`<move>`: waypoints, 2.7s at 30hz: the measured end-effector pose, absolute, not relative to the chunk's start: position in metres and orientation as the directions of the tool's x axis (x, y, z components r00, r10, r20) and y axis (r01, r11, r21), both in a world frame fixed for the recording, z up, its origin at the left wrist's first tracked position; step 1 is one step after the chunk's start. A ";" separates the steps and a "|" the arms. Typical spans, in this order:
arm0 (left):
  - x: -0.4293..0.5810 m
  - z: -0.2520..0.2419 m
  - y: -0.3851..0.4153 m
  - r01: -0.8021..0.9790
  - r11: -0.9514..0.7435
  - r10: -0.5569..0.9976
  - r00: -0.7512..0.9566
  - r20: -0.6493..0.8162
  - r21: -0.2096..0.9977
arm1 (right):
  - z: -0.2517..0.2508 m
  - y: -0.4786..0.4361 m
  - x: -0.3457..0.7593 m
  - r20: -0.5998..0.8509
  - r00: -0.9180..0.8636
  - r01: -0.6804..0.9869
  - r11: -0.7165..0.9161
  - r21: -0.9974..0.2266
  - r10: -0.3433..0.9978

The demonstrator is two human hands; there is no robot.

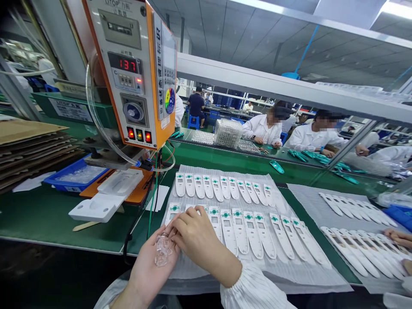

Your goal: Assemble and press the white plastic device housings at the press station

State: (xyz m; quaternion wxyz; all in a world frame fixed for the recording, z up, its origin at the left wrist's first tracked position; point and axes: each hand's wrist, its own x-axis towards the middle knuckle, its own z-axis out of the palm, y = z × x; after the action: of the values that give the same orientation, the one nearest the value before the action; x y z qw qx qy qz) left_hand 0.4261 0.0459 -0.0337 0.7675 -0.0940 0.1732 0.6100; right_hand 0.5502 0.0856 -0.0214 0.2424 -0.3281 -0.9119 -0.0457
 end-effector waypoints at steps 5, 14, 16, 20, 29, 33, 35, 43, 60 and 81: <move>0.427 -0.030 0.048 -0.973 0.231 0.878 0.200 -0.436 0.018 | -0.024 0.085 0.550 0.431 -0.614 0.627 0.740 -0.242 0.661; 0.428 -0.026 0.048 -0.973 0.229 0.874 0.200 -0.444 0.012 | -0.027 0.083 0.543 0.371 -0.621 0.574 0.722 -0.386 0.691; 0.427 -0.027 0.049 -0.972 0.233 0.876 0.200 -0.439 0.022 | -0.025 0.085 0.543 0.345 -0.628 0.565 0.713 -0.414 0.698; 0.425 -0.031 0.050 -0.970 0.241 0.879 0.200 -0.433 0.041 | -0.019 0.089 0.547 0.331 -0.630 0.542 0.704 -0.459 0.702; 0.424 -0.033 0.047 -0.959 0.233 0.867 0.131 -0.481 0.160 | -0.017 0.094 0.554 0.383 -0.720 0.615 0.788 -0.033 0.578; 0.425 -0.033 0.047 -0.960 0.234 0.863 0.131 -0.488 0.156 | -0.013 0.094 0.555 0.341 -0.758 0.591 0.807 -0.004 0.556; 0.425 -0.035 0.049 -0.963 0.229 0.863 0.135 -0.486 0.139 | -0.012 0.094 0.555 0.330 -0.776 0.567 0.824 -0.007 0.537; 0.418 -0.038 0.047 -0.970 0.177 0.863 0.072 -0.500 0.164 | 0.009 0.136 0.549 0.245 -0.654 0.687 0.698 -0.205 0.716; 0.402 -0.047 0.042 -0.966 0.170 0.852 0.046 -0.522 0.192 | -0.021 0.186 0.499 -0.022 -0.604 0.795 0.605 0.048 0.796; 0.398 -0.056 0.044 -0.978 0.176 0.856 0.098 -0.507 0.109 | -0.016 0.182 0.499 -0.020 -0.649 0.754 0.646 0.118 0.760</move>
State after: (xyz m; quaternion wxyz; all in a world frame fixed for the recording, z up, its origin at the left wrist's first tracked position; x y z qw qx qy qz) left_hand 0.3985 0.0443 -0.0564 0.7295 -0.1288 0.2365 0.6287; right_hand 0.4993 0.1816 -0.0164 -0.0339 -0.4175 -0.9067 -0.0492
